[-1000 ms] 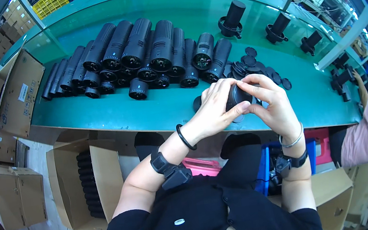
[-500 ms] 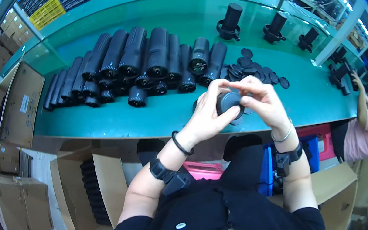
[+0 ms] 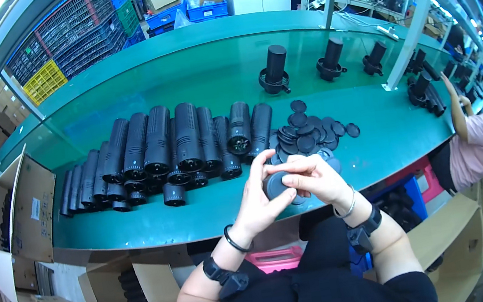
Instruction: Assembling optical components and packing finished binoculars into a cardboard box.
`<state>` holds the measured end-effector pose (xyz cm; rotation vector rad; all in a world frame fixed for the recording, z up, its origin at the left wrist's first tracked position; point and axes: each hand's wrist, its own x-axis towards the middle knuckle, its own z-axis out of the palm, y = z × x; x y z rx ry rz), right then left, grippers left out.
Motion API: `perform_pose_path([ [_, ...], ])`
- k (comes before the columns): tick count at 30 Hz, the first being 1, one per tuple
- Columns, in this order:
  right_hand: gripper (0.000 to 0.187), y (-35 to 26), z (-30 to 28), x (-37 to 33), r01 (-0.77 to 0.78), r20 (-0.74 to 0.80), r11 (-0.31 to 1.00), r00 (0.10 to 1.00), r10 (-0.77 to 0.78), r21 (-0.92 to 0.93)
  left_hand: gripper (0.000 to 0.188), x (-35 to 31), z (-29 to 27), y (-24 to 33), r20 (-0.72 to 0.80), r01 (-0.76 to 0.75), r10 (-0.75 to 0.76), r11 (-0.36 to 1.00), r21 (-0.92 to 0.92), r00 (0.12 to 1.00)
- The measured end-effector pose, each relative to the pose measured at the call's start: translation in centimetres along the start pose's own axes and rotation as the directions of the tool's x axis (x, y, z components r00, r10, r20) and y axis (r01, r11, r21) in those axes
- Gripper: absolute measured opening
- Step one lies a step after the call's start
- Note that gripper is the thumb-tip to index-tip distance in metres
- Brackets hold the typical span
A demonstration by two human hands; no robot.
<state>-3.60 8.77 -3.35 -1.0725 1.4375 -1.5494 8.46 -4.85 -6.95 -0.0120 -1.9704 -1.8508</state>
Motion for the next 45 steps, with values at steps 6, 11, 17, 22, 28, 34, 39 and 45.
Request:
perform_pose_path([
  [6, 0.032, -0.2, 0.3, 0.1, -0.114, -0.013, 0.988, 0.993, 0.116, 0.104, 0.076, 0.1, -0.7, 1.0, 0.048, 0.061, -0.063, 0.997, 0.046, 0.997],
  [11, 0.03, 1.1, 1.9, -0.4, -0.127, 0.047, 0.975, 0.992, 0.12, 0.181, 0.083, -2.5, -0.7, 1.2, 0.02, 0.034, -0.033, 0.999, -0.028, 0.999],
  [17, 0.033, 1.7, 2.8, -1.5, 0.044, 0.063, 0.995, 0.997, -0.05, 0.093, 0.082, -3.4, -0.6, 1.4, -0.024, 0.04, -0.046, 0.977, -0.211, 0.999],
  [22, 0.09, 2.3, 2.0, -3.3, 0.441, 0.247, 0.668, 0.896, -0.369, -0.599, 0.073, -5.0, -1.8, 2.6, -0.106, -0.099, 0.042, 0.777, -0.622, 0.993],
  [28, 0.086, 0.2, 2.1, -2.2, 0.381, 0.305, 0.721, 0.921, -0.243, -0.579, 0.092, -5.7, -3.4, 2.5, -0.163, -0.14, 0.01, 0.567, -0.812, 0.987],
  [34, 0.082, -4.3, -3.7, 6.2, 0.242, -0.059, 0.752, 0.935, -0.349, -0.613, 0.034, -6.5, -6.2, -4.4, -0.133, 0.011, -0.037, 0.982, -0.186, 0.99],
  [39, 0.071, -2.1, -7.9, 20.8, -0.205, -0.217, 0.865, 0.969, 0.115, -0.459, 0.015, -7.1, -6.3, -5.8, -0.191, 0.078, -0.019, 0.948, 0.307, 0.981],
  [45, 0.079, 4.8, -8.4, 33.3, -0.364, -0.223, 0.602, 0.928, 0.299, -0.711, 0.017, -6.7, -6.6, -5.8, -0.091, 0.102, -0.074, 0.926, 0.362, 0.993],
])
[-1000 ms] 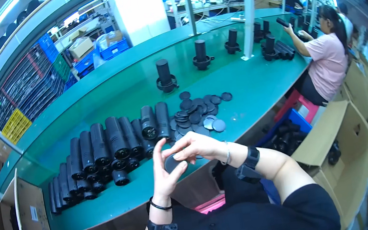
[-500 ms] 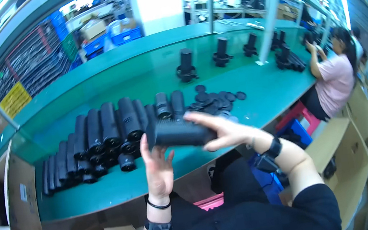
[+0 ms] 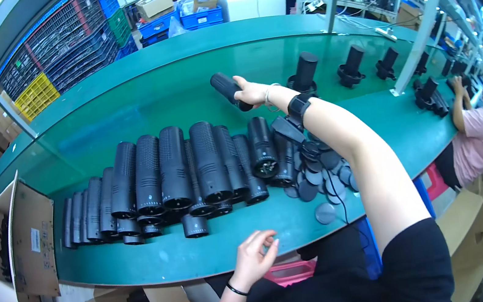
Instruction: Assembling optical components and packing finished binoculars into a cardboard box.
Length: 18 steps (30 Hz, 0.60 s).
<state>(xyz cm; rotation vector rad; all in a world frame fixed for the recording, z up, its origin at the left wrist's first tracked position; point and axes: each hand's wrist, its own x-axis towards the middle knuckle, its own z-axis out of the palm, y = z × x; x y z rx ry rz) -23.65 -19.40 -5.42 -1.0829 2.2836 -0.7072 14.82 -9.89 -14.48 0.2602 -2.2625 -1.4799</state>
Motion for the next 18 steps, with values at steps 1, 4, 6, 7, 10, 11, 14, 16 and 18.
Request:
perform_pose_path([
  [1, 0.079, -0.5, 1.0, 0.9, 0.011, 0.019, 1.0, 1.0, -0.011, 0.008, 0.017, 0.0, -0.4, 0.0, -0.01, 0.017, -0.017, 1.0, 0.011, 1.0],
  [4, 0.087, -0.2, 3.6, 3.5, 0.003, 0.185, 0.999, 0.983, 0.004, -0.041, 0.019, 0.1, -1.1, -0.5, 0.078, 0.092, -0.083, 0.989, -0.118, 0.993],
  [6, 0.088, 2.6, 4.2, 5.3, 0.111, 0.117, 0.976, 0.989, -0.09, -0.187, 0.019, 0.5, -1.0, -0.3, 0.086, 0.111, -0.099, 0.984, -0.142, 0.991],
  [7, 0.09, 3.5, 4.4, 5.9, 0.209, 0.061, 0.918, 0.978, -0.2, -0.339, 0.018, 0.7, -1.0, -0.2, 0.089, 0.123, -0.109, 0.978, -0.166, 0.99],
  [10, 0.067, -0.6, 2.5, 2.6, 0.147, 0.058, 0.835, 0.989, -0.137, -0.53, 0.018, 0.2, -1.4, -0.4, 0.044, 0.158, -0.153, 0.974, -0.164, 0.987],
  [11, 0.062, 0.1, 0.9, 2.6, 0.153, 0.125, 0.832, 0.987, -0.101, -0.534, 0.017, 0.4, -1.1, -0.3, 0.03, 0.134, -0.131, 0.978, -0.162, 0.991],
  [14, 0.054, 3.5, -0.8, 0.8, 0.343, 0.355, 0.792, 0.919, -0.172, -0.505, 0.017, 0.6, -0.7, -0.3, 0.015, 0.125, -0.125, 0.982, -0.139, 0.992],
  [16, 0.043, 4.0, -1.3, -1.1, 0.206, 0.339, 0.923, 0.937, -0.089, -0.326, 0.015, 0.5, -0.4, -0.6, 0.004, 0.157, -0.161, 0.957, -0.244, 0.987],
  [18, 0.026, 3.6, -2.4, -3.9, 0.081, 0.285, 0.992, 0.953, -0.104, 0.093, 0.015, 0.8, -0.5, -0.2, 0.007, 0.203, -0.214, 0.914, -0.352, 0.977],
])
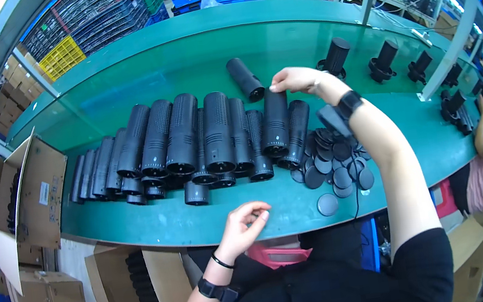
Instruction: Assembling optical components and packing finished binoculars into a cardboard box.
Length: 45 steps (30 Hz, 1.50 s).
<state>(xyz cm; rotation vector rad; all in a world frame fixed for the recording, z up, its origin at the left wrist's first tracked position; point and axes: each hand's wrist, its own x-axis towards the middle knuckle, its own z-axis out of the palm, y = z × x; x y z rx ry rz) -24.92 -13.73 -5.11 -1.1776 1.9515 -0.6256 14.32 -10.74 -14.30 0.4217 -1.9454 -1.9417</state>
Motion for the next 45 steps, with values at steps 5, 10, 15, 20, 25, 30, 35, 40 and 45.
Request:
perform_pose_path([
  [5, 0.017, -4.7, 1.2, -10.9, 0.588, -0.13, 0.805, 0.806, -0.577, 0.072, 0.05, 2.5, 0.8, 6.2, -0.047, -0.42, 0.448, 0.865, 0.274, 0.893],
  [10, 0.024, -7.1, 8.6, -20.1, 0.741, -0.067, 0.321, 0.352, -0.934, -0.59, 0.103, 4.5, 4.4, 8.6, -0.173, -0.384, 0.461, 0.856, 0.345, 0.87],
  [15, 0.025, -3.4, 10.1, -24.0, 0.649, -0.37, 0.585, 0.453, -0.811, -0.487, 0.087, 3.4, 4.6, 8.0, -0.069, -0.287, 0.318, 0.916, 0.281, 0.946],
  [20, 0.034, 4.2, 12.1, -25.1, 0.525, 0.012, 0.724, 0.813, -0.582, -0.446, 0.069, 3.1, 4.9, 7.6, -0.101, -0.262, 0.311, 0.904, 0.337, 0.945],
  [25, 0.051, 6.5, 15.1, -24.9, 0.481, 0.052, 0.725, 0.848, -0.527, -0.493, 0.063, 4.0, 5.5, 7.1, -0.114, -0.299, 0.368, 0.87, 0.391, 0.923],
  [30, 0.047, 6.2, 14.6, -24.6, 0.501, 0.019, 0.747, 0.836, -0.549, -0.436, 0.069, 4.4, 5.0, 5.5, -0.137, -0.262, 0.282, 0.954, 0.149, 0.949],
  [35, 0.051, 7.1, 13.8, -24.1, 0.392, -0.232, 0.687, 0.919, -0.318, 0.612, 0.071, 4.2, 5.5, 5.1, -0.112, -0.25, 0.24, 0.964, -0.091, 0.964],
  [40, 0.059, 8.1, 13.9, -22.1, 0.18, -0.199, -0.086, 0.857, -0.476, 0.98, 0.067, 4.0, 6.1, 6.2, 0.003, -0.259, 0.262, 0.952, 0.162, 0.965],
  [45, 0.057, 8.0, 14.3, -21.3, 0.195, -0.274, -0.203, 0.811, -0.518, 0.96, 0.066, 3.7, 6.3, 6.8, 0.034, -0.225, 0.222, 0.963, 0.149, 0.974],
])
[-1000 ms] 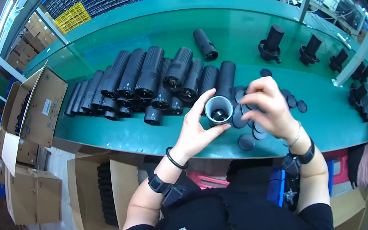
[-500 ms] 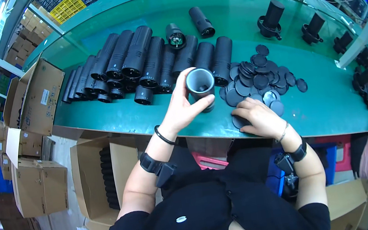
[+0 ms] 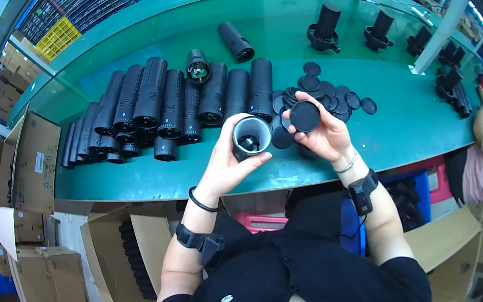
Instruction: Assembling optical components and packing finished binoculars into a cardboard box.
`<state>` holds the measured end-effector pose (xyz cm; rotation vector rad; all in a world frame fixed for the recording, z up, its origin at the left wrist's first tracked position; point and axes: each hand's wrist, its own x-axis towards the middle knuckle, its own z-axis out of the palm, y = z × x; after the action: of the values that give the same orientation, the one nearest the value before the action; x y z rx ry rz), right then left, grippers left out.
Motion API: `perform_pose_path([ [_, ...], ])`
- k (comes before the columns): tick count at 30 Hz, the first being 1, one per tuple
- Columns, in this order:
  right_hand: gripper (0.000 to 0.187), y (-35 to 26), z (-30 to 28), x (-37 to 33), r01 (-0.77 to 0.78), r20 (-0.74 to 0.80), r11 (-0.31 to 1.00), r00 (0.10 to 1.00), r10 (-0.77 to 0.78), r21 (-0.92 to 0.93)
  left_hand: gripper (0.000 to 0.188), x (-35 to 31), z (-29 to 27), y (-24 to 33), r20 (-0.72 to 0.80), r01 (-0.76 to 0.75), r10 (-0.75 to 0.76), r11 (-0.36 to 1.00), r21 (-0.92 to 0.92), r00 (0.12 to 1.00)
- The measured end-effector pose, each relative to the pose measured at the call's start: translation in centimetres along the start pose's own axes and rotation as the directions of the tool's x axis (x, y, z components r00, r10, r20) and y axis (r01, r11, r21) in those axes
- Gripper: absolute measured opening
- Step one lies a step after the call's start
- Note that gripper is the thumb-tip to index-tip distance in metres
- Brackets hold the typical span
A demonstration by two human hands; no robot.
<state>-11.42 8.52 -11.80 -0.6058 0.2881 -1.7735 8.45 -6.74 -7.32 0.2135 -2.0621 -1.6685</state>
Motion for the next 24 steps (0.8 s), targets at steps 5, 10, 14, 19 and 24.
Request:
perform_pose_path([
  [5, 0.053, 0.3, -0.1, 0.9, -0.002, 0.016, 0.998, 1.0, 0.001, 0.056, 0.068, 0.0, -1.0, 0.0, -0.01, 0.019, -0.02, 1.0, -0.024, 1.0],
  [10, 0.061, -0.8, 2.5, 1.7, 0.018, -0.015, 0.934, 1.0, -0.025, -0.356, 0.07, 0.8, -1.0, -0.7, 0.018, -0.022, 0.022, 1.0, -0.022, 1.0],
  [14, 0.069, -2.7, 7.6, 2.5, 0.107, 0.093, 0.424, 0.994, -0.054, -0.9, 0.07, 1.3, -0.3, -0.9, 0.039, -0.058, 0.057, 0.998, 0.027, 0.998],
  [19, 0.06, -2.9, 11.1, 3.3, 0.246, 0.24, -0.208, 0.969, 0.054, -0.947, 0.068, 1.7, 0.8, 0.1, 0.041, -0.137, 0.133, 0.984, 0.11, 0.99],
  [24, 0.061, -2.3, 11.3, 3.5, 0.208, 0.205, -0.303, 0.978, 0.04, -0.93, 0.073, 1.5, 1.0, -1.0, 0.044, -0.105, 0.1, 0.987, 0.122, 0.994],
])
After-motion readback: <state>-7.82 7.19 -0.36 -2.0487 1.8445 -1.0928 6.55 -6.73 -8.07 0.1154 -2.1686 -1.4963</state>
